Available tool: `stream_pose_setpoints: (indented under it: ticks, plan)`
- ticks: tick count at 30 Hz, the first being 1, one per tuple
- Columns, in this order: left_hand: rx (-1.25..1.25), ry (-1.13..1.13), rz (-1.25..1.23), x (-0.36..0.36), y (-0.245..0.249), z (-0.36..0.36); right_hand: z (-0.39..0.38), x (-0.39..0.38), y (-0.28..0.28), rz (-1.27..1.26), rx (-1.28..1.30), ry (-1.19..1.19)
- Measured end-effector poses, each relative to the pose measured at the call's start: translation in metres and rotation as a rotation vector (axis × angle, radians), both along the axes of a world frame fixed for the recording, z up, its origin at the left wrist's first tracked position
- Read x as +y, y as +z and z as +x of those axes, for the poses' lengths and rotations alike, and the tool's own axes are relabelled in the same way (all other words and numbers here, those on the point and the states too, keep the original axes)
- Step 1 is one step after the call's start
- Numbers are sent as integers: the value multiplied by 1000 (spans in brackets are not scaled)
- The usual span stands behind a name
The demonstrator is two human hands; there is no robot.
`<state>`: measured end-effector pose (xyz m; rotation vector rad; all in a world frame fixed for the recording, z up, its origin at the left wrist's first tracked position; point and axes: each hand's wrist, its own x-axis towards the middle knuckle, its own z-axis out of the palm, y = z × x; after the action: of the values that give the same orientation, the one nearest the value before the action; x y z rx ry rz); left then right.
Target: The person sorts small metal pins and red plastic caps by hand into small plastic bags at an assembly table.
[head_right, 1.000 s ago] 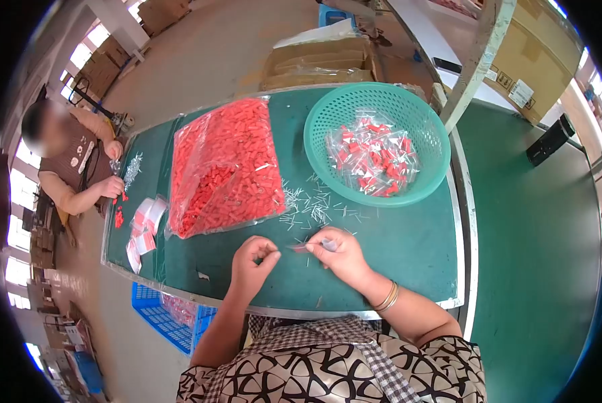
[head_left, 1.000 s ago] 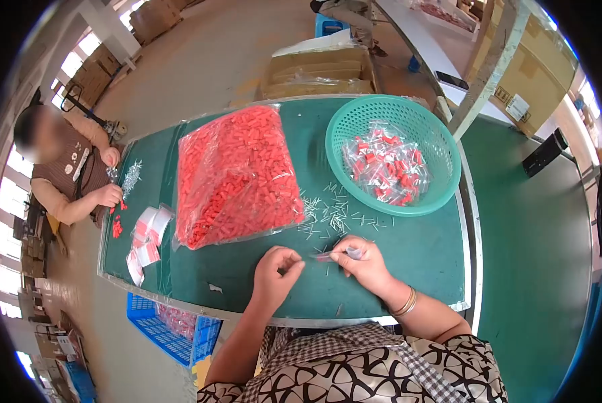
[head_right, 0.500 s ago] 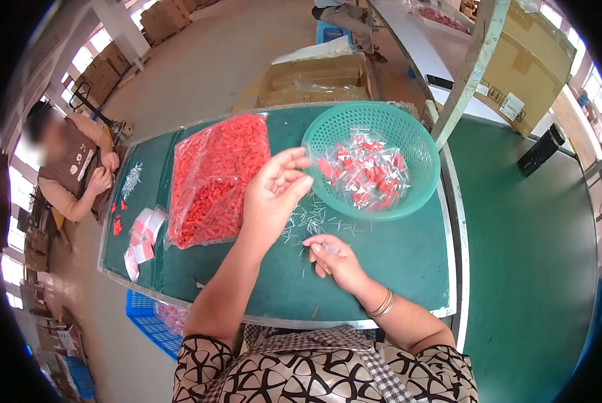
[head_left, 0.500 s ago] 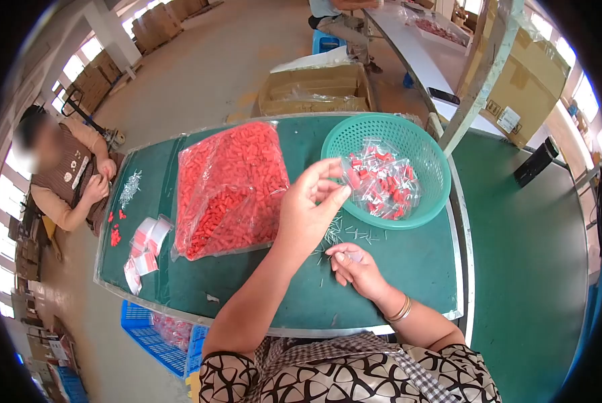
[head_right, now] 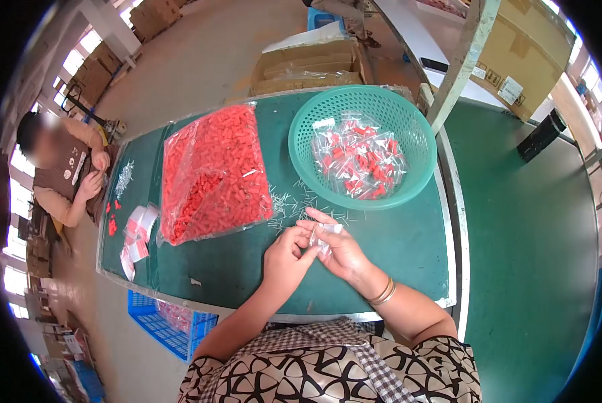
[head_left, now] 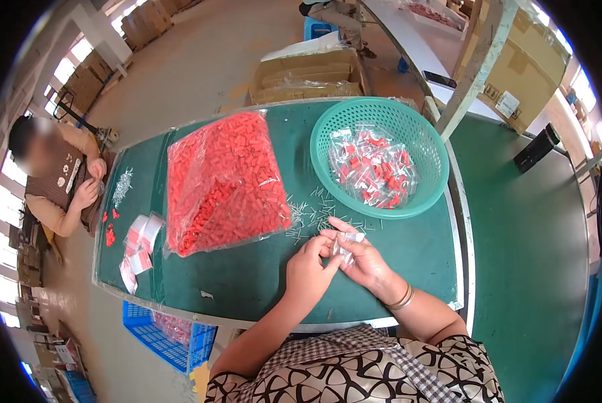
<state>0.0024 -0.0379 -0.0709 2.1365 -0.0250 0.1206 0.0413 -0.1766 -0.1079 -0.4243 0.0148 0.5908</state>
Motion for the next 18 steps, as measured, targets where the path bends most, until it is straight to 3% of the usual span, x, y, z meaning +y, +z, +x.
stream_pose_setpoints:
  ticks: [5, 8, 12, 15, 18]
  plan:
    - [-137, 30, -63, 6, -21, 4, -2, 3, 4, -49, -35, 10]
    - [265, 120, -621, 16, -18, 3, -4, 5, 3, -74, -32, -35]
    - [228, 195, -888, 30, -19, 0, -8, 4, 6, -207, -57, -44]
    - [264, 211, -882, 33, -8, -6, -7, 1, -6, -164, -126, 3]
    - [254, 197, -872, 31, -14, -9, -17, 6, 11, -455, -194, -31]
